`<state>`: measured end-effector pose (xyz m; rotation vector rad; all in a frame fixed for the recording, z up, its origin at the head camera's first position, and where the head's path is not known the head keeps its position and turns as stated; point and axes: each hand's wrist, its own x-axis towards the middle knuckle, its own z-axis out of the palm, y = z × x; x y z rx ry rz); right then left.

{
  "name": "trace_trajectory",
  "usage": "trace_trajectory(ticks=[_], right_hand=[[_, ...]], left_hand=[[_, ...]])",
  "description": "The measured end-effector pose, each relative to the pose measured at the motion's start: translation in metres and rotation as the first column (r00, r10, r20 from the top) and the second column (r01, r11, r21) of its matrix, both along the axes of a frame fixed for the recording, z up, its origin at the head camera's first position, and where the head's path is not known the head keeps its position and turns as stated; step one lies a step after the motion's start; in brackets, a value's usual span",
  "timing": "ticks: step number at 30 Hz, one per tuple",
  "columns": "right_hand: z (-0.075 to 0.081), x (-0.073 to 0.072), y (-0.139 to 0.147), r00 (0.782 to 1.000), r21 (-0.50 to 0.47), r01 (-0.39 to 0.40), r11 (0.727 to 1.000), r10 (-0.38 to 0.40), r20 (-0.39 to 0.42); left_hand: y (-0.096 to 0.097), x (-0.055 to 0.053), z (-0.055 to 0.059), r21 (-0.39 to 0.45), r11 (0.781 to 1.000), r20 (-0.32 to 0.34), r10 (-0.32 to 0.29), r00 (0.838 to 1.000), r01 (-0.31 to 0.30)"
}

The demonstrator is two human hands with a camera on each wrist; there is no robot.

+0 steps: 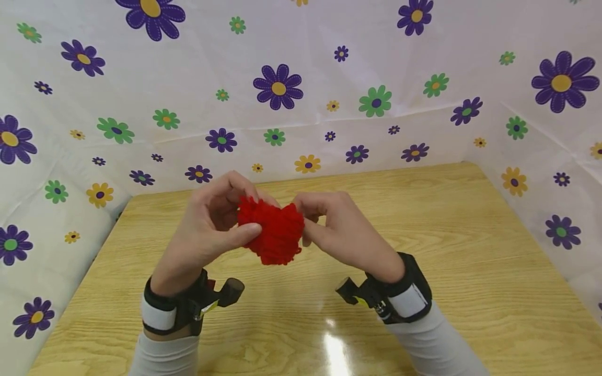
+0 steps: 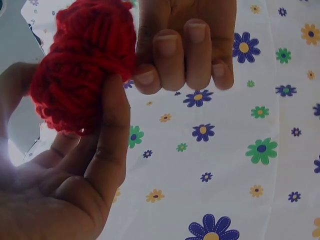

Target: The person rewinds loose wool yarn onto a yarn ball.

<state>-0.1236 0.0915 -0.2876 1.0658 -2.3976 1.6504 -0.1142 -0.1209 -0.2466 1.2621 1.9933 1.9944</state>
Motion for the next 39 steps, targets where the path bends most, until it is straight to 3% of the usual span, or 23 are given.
trace_trajectory(ticks=[10,16,21,30,35,37,39], right_hand=[[0.000,-0.003,0.002,1.000,0.026,0.018,1.000,-0.018,0.004],[-0.001,-0.004,0.001,0.999,0.025,0.005,1.000,-0.006,0.043],[0.001,-0.005,0.001,0.998,0.054,0.024,0.998,-0.027,0.059],[0.002,-0.006,0.004,0.994,0.084,-0.038,0.996,0.029,0.105],[-0.001,-0.005,0.000,0.988,0.199,0.059,0.978,-0.085,0.128],[-0.006,-0.007,-0.002,0.983,0.241,0.081,0.967,-0.116,0.139],[-0.015,-0.011,-0.002,0.980,0.263,0.076,0.962,-0.121,0.158]], left_hand=[[-0.002,0.005,0.005,-0.131,0.991,-0.041,0.025,0.999,-0.030],[-0.004,0.006,0.006,-0.200,0.976,-0.098,0.066,0.993,-0.085],[-0.004,0.005,0.005,-0.236,0.967,-0.152,0.065,0.986,-0.100],[-0.006,-0.001,0.001,-0.290,0.934,-0.206,0.152,0.967,-0.209],[-0.002,-0.008,-0.007,-0.310,0.925,-0.197,0.164,0.967,-0.220],[-0.002,-0.013,-0.014,-0.362,0.908,-0.199,0.144,0.969,-0.209],[-0.006,-0.020,-0.021,-0.439,0.866,-0.219,0.154,0.963,-0.238]])
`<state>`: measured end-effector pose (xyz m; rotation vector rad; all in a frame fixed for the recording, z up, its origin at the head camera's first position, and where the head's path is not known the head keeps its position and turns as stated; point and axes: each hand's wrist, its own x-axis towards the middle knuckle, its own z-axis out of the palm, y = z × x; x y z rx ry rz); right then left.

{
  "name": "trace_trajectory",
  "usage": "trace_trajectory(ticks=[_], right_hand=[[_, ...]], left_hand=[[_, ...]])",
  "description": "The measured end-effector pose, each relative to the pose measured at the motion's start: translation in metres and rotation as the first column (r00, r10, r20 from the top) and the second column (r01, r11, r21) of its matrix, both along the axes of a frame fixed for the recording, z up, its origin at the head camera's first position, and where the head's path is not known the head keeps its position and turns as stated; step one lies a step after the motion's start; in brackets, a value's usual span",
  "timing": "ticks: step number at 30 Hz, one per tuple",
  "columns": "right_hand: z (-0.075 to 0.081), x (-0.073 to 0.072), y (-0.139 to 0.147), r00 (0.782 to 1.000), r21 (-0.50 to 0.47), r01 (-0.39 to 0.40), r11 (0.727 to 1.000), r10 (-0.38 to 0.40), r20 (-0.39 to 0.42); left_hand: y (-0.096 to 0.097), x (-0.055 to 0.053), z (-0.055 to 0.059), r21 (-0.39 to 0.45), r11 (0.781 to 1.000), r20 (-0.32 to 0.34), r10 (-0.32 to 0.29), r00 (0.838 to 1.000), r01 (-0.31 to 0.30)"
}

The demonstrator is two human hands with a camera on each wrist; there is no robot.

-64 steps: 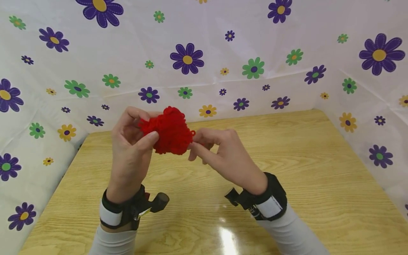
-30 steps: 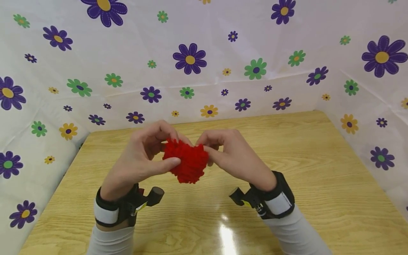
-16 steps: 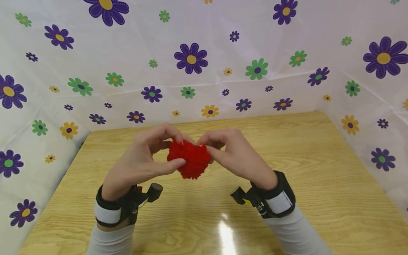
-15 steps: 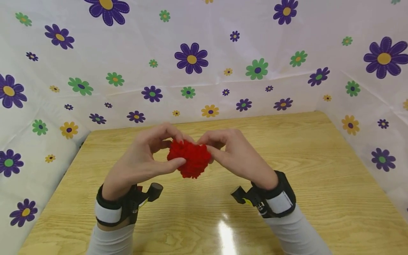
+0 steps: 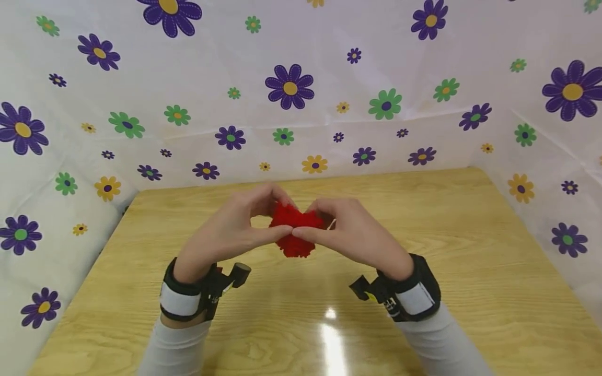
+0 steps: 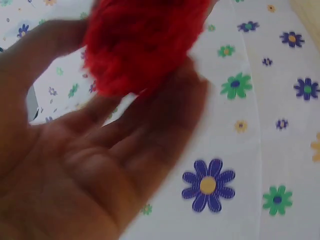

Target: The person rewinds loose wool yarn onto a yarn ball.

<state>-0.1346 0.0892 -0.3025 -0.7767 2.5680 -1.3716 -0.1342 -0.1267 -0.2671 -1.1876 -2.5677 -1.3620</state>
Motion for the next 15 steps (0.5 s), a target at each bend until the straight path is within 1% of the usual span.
trace_trajectory(ticks=[2,3,5,7,10,12,15], right_hand=[[-0.013,-0.005,0.002,0.999,0.027,-0.010,1.000,0.009,0.051],[-0.021,-0.009,0.003,0.996,0.045,-0.022,0.999,0.018,0.085],[-0.041,-0.016,0.005,0.986,0.093,-0.059,0.994,0.044,0.162],[-0.061,-0.022,0.006,0.966,0.143,-0.116,0.983,0.079,0.246],[-0.084,-0.028,0.010,0.934,0.198,-0.204,0.959,0.130,0.333],[-0.093,-0.028,0.013,0.917,0.224,-0.246,0.943,0.151,0.369],[-0.101,-0.028,0.017,0.902,0.254,-0.294,0.922,0.179,0.394]], left_hand=[[-0.006,-0.006,-0.005,-0.075,0.996,-0.012,0.055,0.998,-0.056],[-0.009,-0.009,-0.007,-0.099,0.992,-0.018,0.081,0.997,-0.083],[-0.015,-0.012,-0.009,-0.112,0.985,-0.039,0.126,0.991,-0.129],[-0.019,-0.012,-0.009,-0.094,0.987,-0.061,0.126,0.990,-0.131],[-0.021,-0.013,-0.008,-0.082,0.992,-0.093,0.083,0.992,-0.091],[-0.021,-0.012,-0.007,-0.080,0.993,-0.100,0.074,0.992,-0.082],[-0.021,-0.010,-0.006,-0.069,0.993,-0.086,0.090,0.992,-0.096]])
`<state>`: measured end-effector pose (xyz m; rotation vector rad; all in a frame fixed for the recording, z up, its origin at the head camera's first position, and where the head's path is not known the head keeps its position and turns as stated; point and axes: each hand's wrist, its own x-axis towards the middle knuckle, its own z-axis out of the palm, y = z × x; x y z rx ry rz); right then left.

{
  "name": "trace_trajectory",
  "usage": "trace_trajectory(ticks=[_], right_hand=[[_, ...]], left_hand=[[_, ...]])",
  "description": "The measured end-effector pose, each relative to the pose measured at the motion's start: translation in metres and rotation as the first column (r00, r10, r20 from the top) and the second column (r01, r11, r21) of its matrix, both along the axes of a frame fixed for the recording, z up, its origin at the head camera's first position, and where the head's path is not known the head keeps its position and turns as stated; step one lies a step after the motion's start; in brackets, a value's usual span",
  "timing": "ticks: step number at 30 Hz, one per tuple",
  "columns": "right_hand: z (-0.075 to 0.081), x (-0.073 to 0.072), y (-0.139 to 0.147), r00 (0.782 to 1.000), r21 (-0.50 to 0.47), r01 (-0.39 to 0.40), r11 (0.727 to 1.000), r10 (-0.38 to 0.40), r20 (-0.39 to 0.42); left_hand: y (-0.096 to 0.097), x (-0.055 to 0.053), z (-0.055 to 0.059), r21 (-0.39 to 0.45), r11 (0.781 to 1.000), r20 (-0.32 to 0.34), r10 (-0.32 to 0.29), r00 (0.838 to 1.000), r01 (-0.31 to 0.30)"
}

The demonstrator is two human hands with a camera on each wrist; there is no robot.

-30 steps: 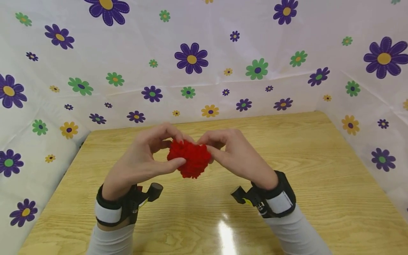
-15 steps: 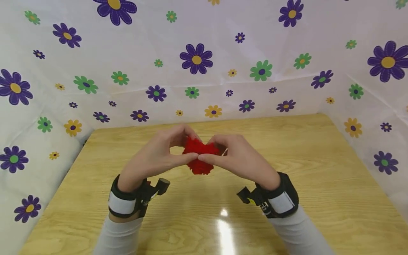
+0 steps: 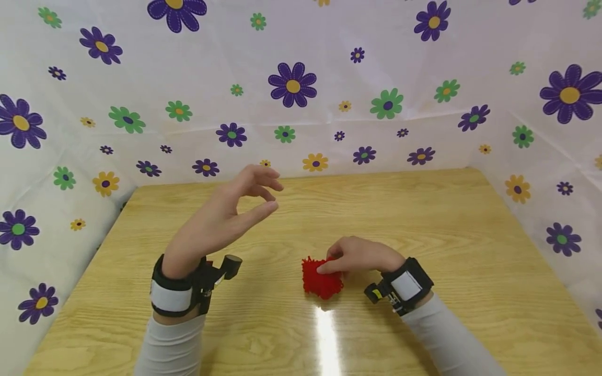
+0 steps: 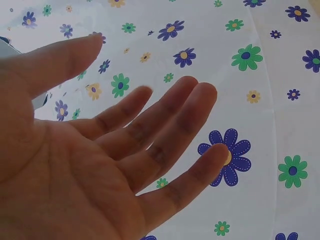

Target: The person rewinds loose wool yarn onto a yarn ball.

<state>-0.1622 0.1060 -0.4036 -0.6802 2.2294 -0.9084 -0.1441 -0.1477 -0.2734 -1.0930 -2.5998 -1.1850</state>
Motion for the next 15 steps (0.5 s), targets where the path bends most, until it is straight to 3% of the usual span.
trace_trajectory(ticks=[5,10,15], right_hand=[[-0.0058,0.0002,0.0026,0.999,0.068,-0.026,0.997,0.028,-0.037],[-0.0056,-0.0016,0.0008,0.986,0.150,0.046,0.988,-0.020,-0.167],[-0.0044,-0.0036,0.0007,0.976,0.156,0.092,0.983,-0.058,-0.212]], left_hand=[[0.0009,0.0019,0.0013,0.032,0.999,0.015,0.017,1.000,-0.018],[0.0003,0.0016,0.0016,0.041,0.999,0.003,0.021,1.000,-0.021],[-0.0008,-0.0021,-0.0033,0.066,0.998,-0.003,0.024,1.000,-0.024]])
